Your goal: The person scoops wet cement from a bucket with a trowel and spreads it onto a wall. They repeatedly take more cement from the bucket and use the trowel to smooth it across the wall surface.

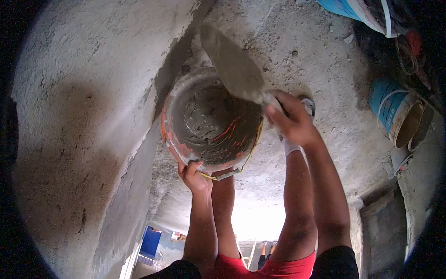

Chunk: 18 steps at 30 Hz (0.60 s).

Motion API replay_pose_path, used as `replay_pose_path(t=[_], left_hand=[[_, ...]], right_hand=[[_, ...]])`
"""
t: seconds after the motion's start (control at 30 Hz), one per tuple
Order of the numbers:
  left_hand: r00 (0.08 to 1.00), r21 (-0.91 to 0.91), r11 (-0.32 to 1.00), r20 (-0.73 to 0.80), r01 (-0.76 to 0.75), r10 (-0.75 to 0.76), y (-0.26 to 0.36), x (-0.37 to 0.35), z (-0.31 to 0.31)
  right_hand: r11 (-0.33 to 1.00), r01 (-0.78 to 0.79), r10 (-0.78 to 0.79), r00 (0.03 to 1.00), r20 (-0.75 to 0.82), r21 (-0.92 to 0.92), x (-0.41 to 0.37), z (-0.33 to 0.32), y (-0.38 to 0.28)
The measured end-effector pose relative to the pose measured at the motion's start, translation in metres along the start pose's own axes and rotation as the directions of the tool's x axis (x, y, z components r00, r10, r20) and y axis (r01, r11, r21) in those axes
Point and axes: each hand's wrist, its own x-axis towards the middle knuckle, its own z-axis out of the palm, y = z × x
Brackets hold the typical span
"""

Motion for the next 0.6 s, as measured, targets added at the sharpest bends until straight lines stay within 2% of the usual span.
replay_pose_path(t=[0.07, 0.2, 0.37, 0.4, 0.43, 0.5, 0.53, 0.57, 0.6], left_hand=[[0.996, 0.121, 0.988, -0.004, 0.094, -0.094, -0.007, 0.002, -0.013], [0.996, 0.099, 0.992, 0.041, 0.076, -0.080, -0.014, 0.005, -0.018], [0.989, 0.110, 0.984, -0.067, 0.142, -0.135, -0.020, 0.006, -0.022], [0.988, 0.115, 0.983, -0.068, 0.143, -0.136, -0.022, 0.006, -0.026], [0.988, 0.132, 0.981, -0.076, 0.144, -0.135, -0.026, 0.006, -0.030], [0.988, 0.143, 0.979, -0.084, 0.143, -0.132, -0.030, 0.004, -0.029], [0.980, 0.125, 0.981, -0.145, 0.151, -0.133, -0.027, 0.001, -0.021], [0.969, 0.107, 0.981, -0.205, 0.161, -0.136, -0.027, -0.001, -0.017], [0.969, 0.107, 0.980, -0.205, 0.165, -0.141, -0.028, -0.002, -0.018]], right_hand=[[1.000, 0.010, -0.009, 0.997, -0.072, 0.013, 0.025, 0.017, 0.007], [0.991, 0.016, 0.014, 0.975, -0.221, 0.134, 0.080, 0.049, 0.019], [0.977, 0.154, -0.087, 0.921, -0.380, 0.149, 0.138, 0.077, 0.047], [0.991, 0.133, -0.108, 0.884, -0.455, 0.024, 0.150, 0.082, 0.059], [0.991, 0.130, -0.104, 0.884, -0.456, 0.025, 0.156, 0.088, 0.059], [0.967, 0.226, -0.255, 0.836, -0.486, -0.118, 0.170, 0.105, 0.059], [0.928, 0.262, -0.363, 0.786, -0.500, -0.264, 0.171, 0.117, 0.049], [0.928, 0.260, -0.363, 0.788, -0.497, -0.267, 0.171, 0.134, 0.041], [0.918, 0.261, -0.382, 0.787, -0.484, -0.300, 0.170, 0.150, 0.036]])
